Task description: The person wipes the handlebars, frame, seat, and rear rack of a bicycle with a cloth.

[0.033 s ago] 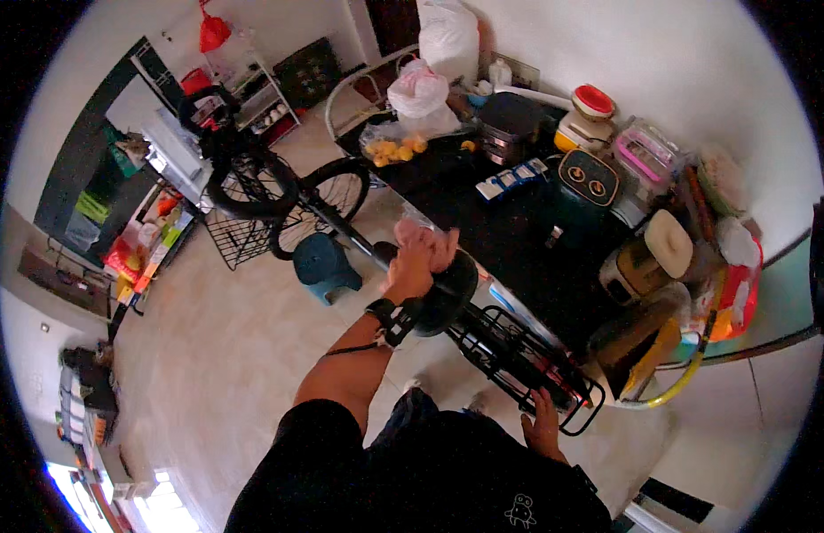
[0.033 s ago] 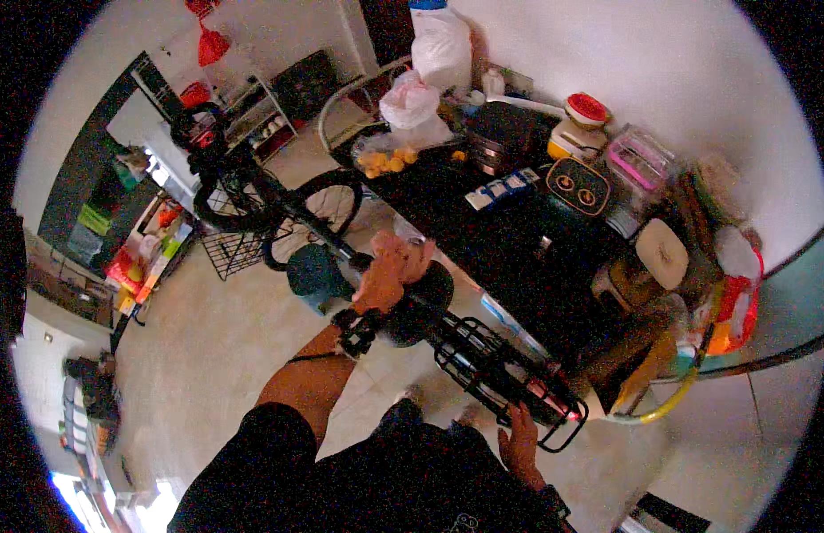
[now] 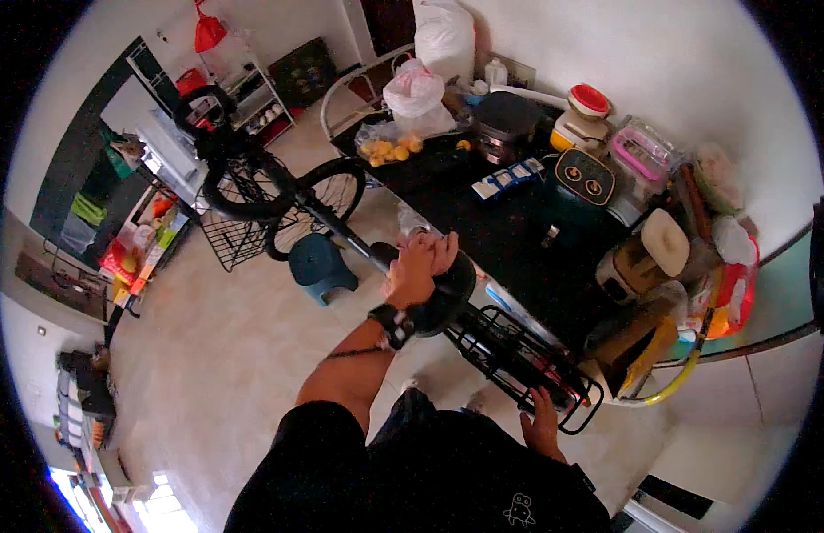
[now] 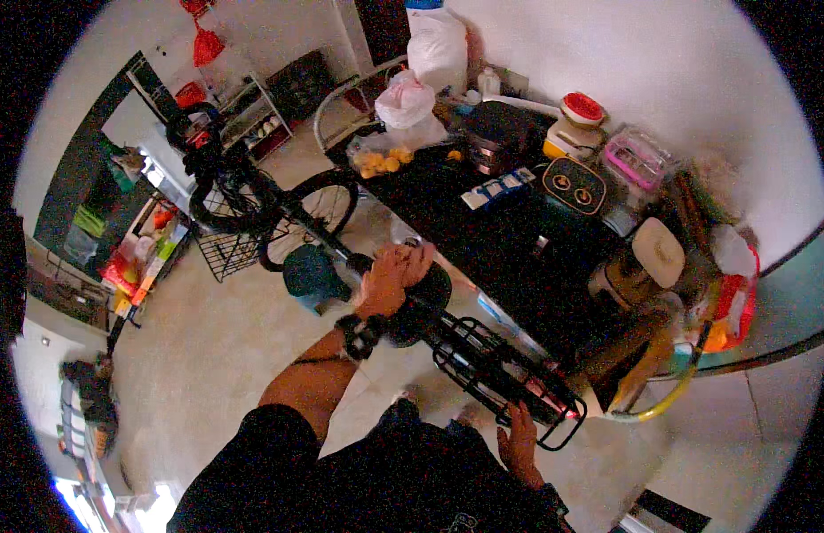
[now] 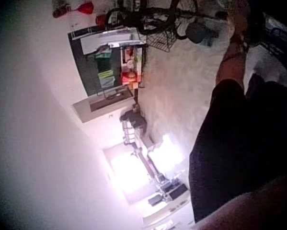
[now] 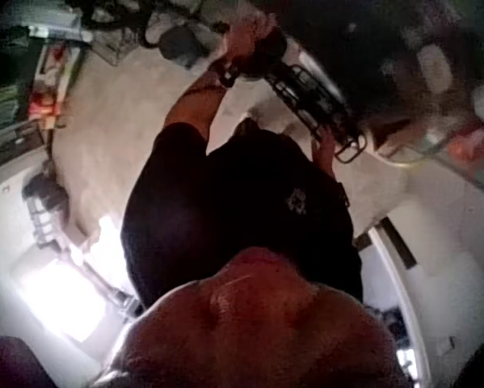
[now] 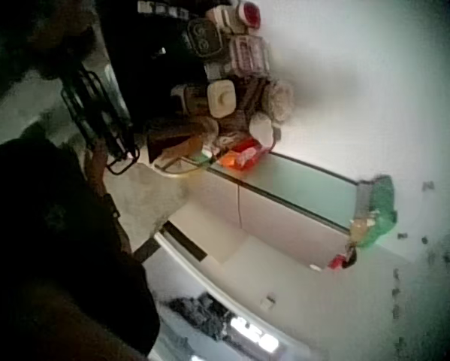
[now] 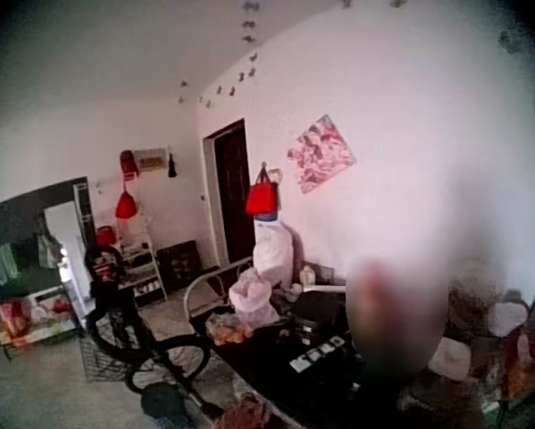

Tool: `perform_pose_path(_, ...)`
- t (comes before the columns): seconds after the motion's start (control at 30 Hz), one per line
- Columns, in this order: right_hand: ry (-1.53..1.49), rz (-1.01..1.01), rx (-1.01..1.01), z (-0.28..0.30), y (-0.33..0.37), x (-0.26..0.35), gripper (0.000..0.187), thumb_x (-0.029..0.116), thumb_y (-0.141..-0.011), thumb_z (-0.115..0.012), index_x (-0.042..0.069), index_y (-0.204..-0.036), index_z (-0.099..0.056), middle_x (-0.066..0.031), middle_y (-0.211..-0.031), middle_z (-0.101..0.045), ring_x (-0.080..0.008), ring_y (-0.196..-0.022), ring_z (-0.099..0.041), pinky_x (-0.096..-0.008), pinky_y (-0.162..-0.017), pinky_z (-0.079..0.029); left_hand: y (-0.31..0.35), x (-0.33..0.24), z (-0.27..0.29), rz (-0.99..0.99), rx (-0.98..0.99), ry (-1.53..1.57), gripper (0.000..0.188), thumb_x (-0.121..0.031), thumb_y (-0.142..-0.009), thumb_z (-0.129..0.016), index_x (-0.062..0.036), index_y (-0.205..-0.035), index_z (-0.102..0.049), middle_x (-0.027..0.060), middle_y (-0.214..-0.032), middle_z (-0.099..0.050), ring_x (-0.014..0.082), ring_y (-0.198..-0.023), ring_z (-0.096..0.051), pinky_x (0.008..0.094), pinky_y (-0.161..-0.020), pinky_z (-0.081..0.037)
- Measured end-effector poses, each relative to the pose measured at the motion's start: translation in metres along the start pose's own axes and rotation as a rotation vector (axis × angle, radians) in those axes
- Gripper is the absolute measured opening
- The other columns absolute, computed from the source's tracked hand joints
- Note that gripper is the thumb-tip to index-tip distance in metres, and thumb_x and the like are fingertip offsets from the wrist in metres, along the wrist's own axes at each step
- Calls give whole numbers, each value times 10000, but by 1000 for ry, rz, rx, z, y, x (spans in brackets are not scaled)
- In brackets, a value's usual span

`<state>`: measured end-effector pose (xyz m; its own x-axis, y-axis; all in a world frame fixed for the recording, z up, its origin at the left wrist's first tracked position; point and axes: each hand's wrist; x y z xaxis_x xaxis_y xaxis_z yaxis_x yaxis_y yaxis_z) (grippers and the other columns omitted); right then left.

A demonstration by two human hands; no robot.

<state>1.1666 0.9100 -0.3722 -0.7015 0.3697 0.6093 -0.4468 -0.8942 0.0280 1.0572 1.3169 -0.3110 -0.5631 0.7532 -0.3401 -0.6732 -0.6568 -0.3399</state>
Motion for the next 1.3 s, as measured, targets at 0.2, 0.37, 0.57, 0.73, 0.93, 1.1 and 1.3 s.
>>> perform_pose_path(0.2,9,-112,-33,-7,-10,4,617,34,-723,-599,55,-1284,-344,-203,-1289,-377,-365,-1163,-386,-460,-899,-359,20,-16,13,-139,263,150,393,-90,-706,-515,-45,-1096,-536,83,-919,-581,276,-936,-541,363,-736,-445)
perform_pose_path(0.37,71,-125,-53,-13,-15,7,588,53,-734,-593,61,-1276,-365,-218,-1248,-415,-380,-1115,-423,-458,-890,-368,50,30,73,-133,49,463,239,-76,-691,-542,-47,-916,-621,124,-870,-639,239,-784,-611,330,-715,-472)
perform_pose_path(0.57,219,-129,-109,-40,-13,-19,718,91,-648,-695,99,-1286,-366,-207,-1225,-441,-385,-1134,-401,-472,-909,-351,127,202,158,823,-978,1042,324,-222,-817,-499,36,-1008,-539,128,-861,-612,231,-740,-594,313,-641,-498)
perform_pose_path(0.73,244,-171,-56,-28,-15,-16,698,102,-650,-663,120,-1283,-370,-213,-1199,-446,-384,-1115,-408,-475,-898,-359,56,205,273,525,-1088,659,386,-270,-813,-516,-3,-1092,-523,120,-993,-576,204,-894,-548,290,-752,-448)
perform_pose_path(0.93,247,-210,-38,-30,-18,-4,570,183,-751,-623,136,-1274,-403,-237,-1232,-406,-403,-1099,-415,-497,-876,-372,-30,295,294,549,-506,-111,375,-256,-799,-530,-56,-1117,-524,167,-1050,-560,298,-979,-527,369,-824,-410)
perform_pose_path(1.1,165,-149,-20,-27,-33,-11,432,21,-686,-619,139,-1095,-543,-196,-1074,-469,-363,-929,-467,-503,-758,-384,-16,318,256,258,-737,-562,348,-204,-804,-506,-107,-1138,-489,149,-1039,-512,351,-1003,-483,433,-847,-380)
perform_pose_path(1.3,207,-5,-237,-51,-16,-42,428,57,-646,-654,172,-1050,-572,-175,-938,-470,-328,-838,-473,-459,-665,-384,-11,134,214,273,-91,-595,335,-203,-809,-465,-87,-1119,-513,167,-1194,-427,363,-1169,-328,495,-955,-252)
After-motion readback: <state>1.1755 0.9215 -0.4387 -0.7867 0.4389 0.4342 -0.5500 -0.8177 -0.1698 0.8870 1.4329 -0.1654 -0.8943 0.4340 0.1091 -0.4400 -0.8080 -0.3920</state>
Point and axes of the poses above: each hand's wrist, its own y-axis away from the middle knuckle, its own z-axis out of the back of the hand, x = y × z
